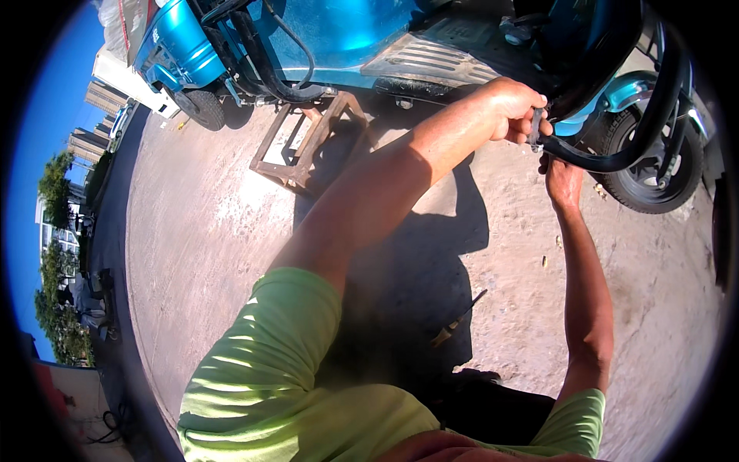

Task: The person repairs a blue vehicle by using a screwdriver to manipulate a metal component near the base, then by hand to pull a cable and work on a metal bracket.

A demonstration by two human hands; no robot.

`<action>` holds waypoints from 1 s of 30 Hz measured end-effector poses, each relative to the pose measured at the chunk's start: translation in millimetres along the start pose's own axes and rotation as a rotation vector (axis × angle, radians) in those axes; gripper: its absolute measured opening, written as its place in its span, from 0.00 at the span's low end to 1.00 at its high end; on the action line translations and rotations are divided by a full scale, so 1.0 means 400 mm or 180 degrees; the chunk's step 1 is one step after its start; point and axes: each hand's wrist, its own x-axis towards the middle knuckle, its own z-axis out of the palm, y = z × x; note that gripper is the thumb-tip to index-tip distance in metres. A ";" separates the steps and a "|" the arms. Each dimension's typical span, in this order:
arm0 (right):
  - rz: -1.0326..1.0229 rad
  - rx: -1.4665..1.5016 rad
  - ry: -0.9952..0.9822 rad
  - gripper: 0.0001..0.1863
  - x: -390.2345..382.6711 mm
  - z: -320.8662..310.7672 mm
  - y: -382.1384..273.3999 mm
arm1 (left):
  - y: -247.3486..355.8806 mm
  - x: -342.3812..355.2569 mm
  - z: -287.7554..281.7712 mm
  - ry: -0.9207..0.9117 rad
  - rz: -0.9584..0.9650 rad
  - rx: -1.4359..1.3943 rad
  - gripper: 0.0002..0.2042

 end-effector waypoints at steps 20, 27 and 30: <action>0.0194 -0.0389 0.0277 0.08 0.026 -0.001 -0.009 | -0.008 0.006 -0.009 -0.0188 0.0199 0.0145 0.07; -0.0064 -0.1152 0.0109 0.09 0.039 0.005 0.003 | -0.019 -0.021 -0.030 -0.0091 0.0209 0.0028 0.07; 0.0091 -0.0270 -0.0106 0.07 0.001 0.023 -0.031 | -0.010 -0.026 -0.029 0.0028 0.0203 0.0183 0.08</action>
